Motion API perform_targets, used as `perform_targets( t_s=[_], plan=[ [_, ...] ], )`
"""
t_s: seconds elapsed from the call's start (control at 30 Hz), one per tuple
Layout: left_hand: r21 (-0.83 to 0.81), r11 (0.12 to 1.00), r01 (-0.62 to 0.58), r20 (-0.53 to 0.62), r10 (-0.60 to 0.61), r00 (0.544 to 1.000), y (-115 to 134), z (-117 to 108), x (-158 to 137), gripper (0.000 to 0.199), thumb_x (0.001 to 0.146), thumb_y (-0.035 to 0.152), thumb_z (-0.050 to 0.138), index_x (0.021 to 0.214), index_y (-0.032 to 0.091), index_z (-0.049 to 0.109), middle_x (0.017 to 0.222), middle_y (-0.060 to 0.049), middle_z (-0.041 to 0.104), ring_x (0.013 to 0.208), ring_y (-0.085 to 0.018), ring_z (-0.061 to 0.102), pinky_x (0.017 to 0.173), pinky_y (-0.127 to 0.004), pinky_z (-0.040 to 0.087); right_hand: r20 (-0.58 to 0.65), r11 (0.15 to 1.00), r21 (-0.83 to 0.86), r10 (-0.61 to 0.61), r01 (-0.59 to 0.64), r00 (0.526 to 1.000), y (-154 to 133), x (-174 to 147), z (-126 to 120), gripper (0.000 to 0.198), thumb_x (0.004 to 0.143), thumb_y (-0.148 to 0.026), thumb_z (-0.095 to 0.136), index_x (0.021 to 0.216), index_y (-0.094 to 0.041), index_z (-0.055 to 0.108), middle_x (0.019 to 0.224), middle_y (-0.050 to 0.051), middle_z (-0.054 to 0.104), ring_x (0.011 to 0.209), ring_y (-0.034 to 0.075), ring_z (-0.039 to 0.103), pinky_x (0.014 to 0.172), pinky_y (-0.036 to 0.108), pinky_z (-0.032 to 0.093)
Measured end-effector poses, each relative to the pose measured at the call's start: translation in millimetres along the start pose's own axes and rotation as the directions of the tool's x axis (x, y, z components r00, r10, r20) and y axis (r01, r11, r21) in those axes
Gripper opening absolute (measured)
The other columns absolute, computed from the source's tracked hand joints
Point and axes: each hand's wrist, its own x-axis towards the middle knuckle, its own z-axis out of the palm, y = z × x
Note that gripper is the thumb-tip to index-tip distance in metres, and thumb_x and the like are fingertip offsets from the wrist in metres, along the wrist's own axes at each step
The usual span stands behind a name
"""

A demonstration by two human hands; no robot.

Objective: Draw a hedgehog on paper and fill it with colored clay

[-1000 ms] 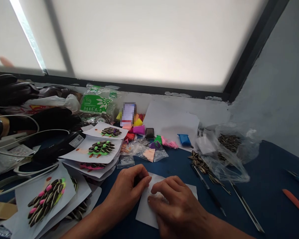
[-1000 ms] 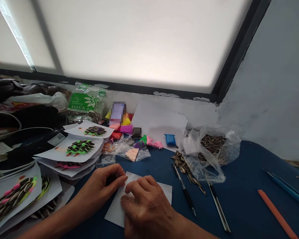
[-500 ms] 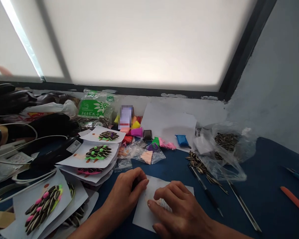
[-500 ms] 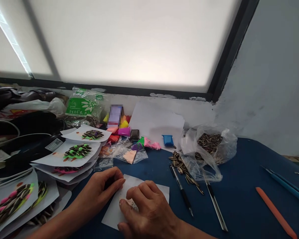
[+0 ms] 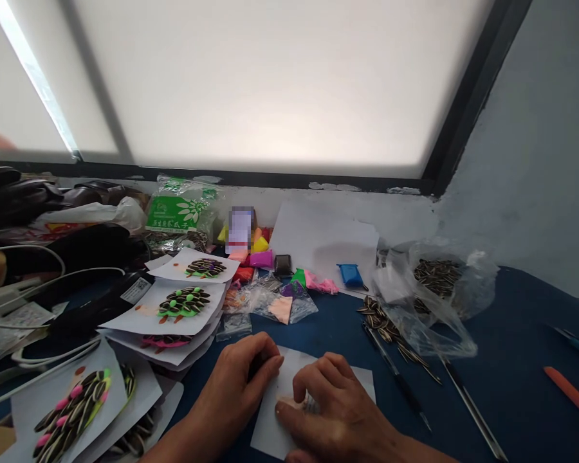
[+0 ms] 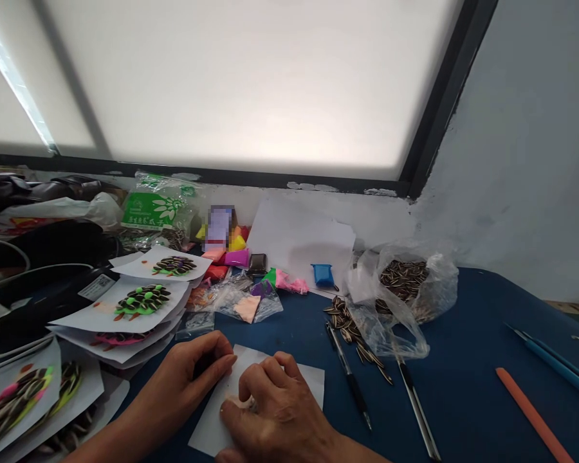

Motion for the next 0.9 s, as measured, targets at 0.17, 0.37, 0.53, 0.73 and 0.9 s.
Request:
perform_targets(
  t_s=[0.17,0.37,0.53,0.73,0.9],
  plan=[
    [0.017,1.000,0.006,0.010,-0.006,1.000,-1.2,-0.7,1.2,0.024,0.088,0.036,0.048,0.071,0.022,0.056,0.062,0.002,0.053,0.056,-0.017,0.047,0.054,-0.027,0.035,-0.057,0.996,0.043,0.086,-0.083,0.995,-0.9,1.4,-10.6,0.016,0.096,-0.027,0.052,0.098,-0.020,0.067,0.082,0.002,0.053,0.070,0.017,0.042,0.071,0.033,0.031],
    [0.025,1.000,0.015,0.012,-0.015,1.000,-2.9,-1.0,0.7,0.024,0.089,0.037,0.048,0.071,0.021,0.055,0.063,0.002,0.053,0.057,-0.017,0.048,0.055,-0.027,0.036,-0.046,0.999,0.013,0.048,-0.048,0.998,-1.3,-1.4,-4.5,0.034,0.103,-0.040,0.041,0.091,-0.020,0.065,0.078,0.001,0.052,0.067,0.017,0.041,0.073,0.034,0.033],
    [0.037,0.999,0.012,0.013,-0.012,1.000,-3.5,0.0,-0.4,0.026,0.090,0.036,0.047,0.072,0.021,0.057,0.065,0.001,0.055,0.059,-0.018,0.050,0.055,-0.027,0.037,-0.039,0.998,-0.039,0.042,-0.043,0.998,-2.7,-2.1,1.8,0.035,0.105,-0.038,0.038,0.087,-0.021,0.063,0.075,-0.001,0.049,0.066,0.016,0.040,0.078,0.034,0.033],
    [0.042,0.999,-0.007,0.008,0.007,1.000,-6.6,0.3,-0.6,0.024,0.091,0.033,0.048,0.072,0.021,0.057,0.066,0.001,0.057,0.059,-0.017,0.052,0.055,-0.026,0.037,-0.129,0.997,-0.067,0.031,-0.040,0.991,-1.1,-5.9,11.1,0.028,0.104,-0.039,0.041,0.098,-0.022,0.063,0.078,0.000,0.050,0.067,0.016,0.042,0.078,0.035,0.033],
    [0.043,0.999,-0.023,0.005,0.023,1.000,-7.8,-1.2,-1.0,0.024,0.092,0.032,0.049,0.073,0.021,0.058,0.067,0.001,0.059,0.060,-0.017,0.054,0.054,-0.026,0.038,-0.182,0.996,-0.066,0.044,-0.056,0.982,0.9,-5.3,18.7,0.043,0.108,-0.035,0.026,0.091,-0.021,0.063,0.073,0.000,0.047,0.065,0.017,0.039,0.079,0.035,0.033]
  ],
)
